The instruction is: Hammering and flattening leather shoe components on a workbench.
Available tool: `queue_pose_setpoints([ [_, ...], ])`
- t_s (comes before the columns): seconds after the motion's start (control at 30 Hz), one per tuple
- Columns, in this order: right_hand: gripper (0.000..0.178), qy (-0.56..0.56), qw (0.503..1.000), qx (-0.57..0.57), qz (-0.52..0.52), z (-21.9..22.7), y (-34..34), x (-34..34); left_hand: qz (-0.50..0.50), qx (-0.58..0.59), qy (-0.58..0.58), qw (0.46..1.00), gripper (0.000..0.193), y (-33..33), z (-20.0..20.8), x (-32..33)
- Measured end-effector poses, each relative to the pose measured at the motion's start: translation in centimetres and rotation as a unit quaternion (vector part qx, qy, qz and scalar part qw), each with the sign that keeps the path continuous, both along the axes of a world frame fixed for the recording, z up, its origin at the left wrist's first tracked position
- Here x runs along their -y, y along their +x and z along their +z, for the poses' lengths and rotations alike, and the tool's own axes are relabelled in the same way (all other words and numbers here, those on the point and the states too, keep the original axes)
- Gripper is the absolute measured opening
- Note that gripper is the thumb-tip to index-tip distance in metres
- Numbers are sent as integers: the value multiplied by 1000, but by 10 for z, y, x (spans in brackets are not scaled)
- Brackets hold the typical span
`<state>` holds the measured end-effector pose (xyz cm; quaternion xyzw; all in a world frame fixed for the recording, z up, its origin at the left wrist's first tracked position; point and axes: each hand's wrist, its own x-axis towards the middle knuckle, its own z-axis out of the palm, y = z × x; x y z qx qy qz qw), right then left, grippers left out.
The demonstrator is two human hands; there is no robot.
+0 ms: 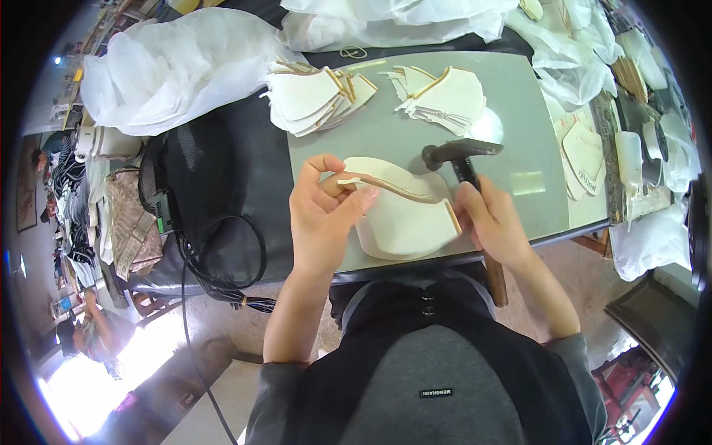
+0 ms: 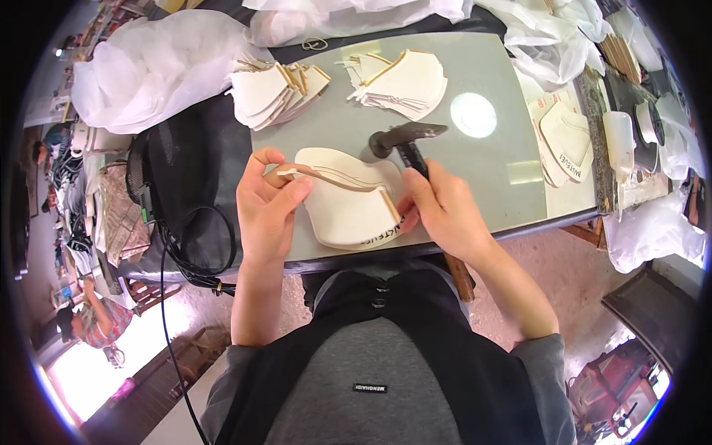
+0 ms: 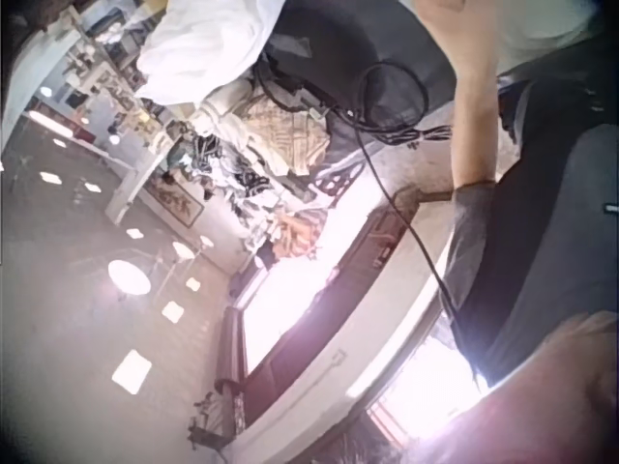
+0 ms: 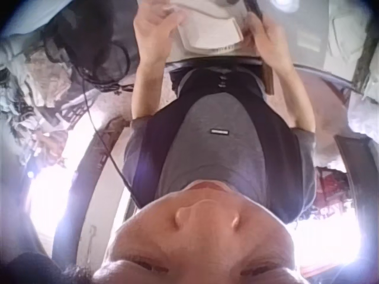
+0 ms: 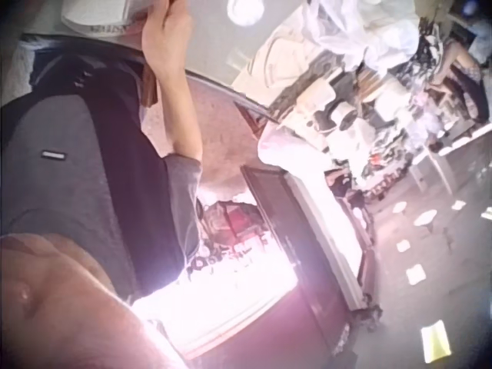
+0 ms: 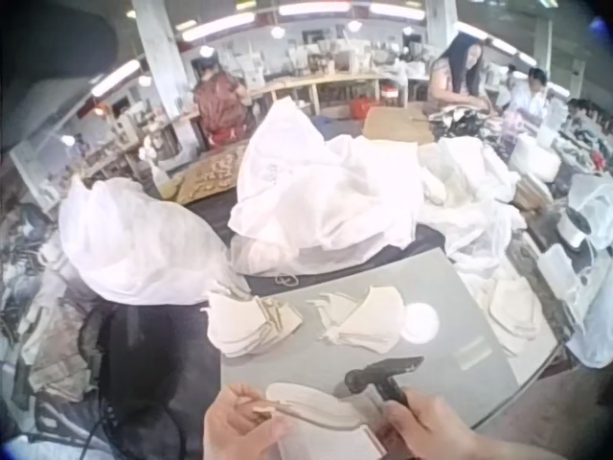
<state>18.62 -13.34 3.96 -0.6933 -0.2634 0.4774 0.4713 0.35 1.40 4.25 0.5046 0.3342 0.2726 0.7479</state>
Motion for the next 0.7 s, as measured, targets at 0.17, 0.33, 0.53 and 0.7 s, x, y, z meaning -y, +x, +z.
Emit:
queue_pose_setpoints([
  [0.17,29,40,961,272,-7,-9,20,7,-3,35,35,999,39,-1,10,-1],
  [0.33,28,5,812,582,30,-5,27,3,0,20,78,997,38,1,24,6],
  [0.53,23,232,958,161,42,32,-3,-9,2,39,108,993,19,11,24,17],
  [0.7,7,173,982,-52,49,27,-23,-19,-73,-6,103,992,8,9,23,9],
])
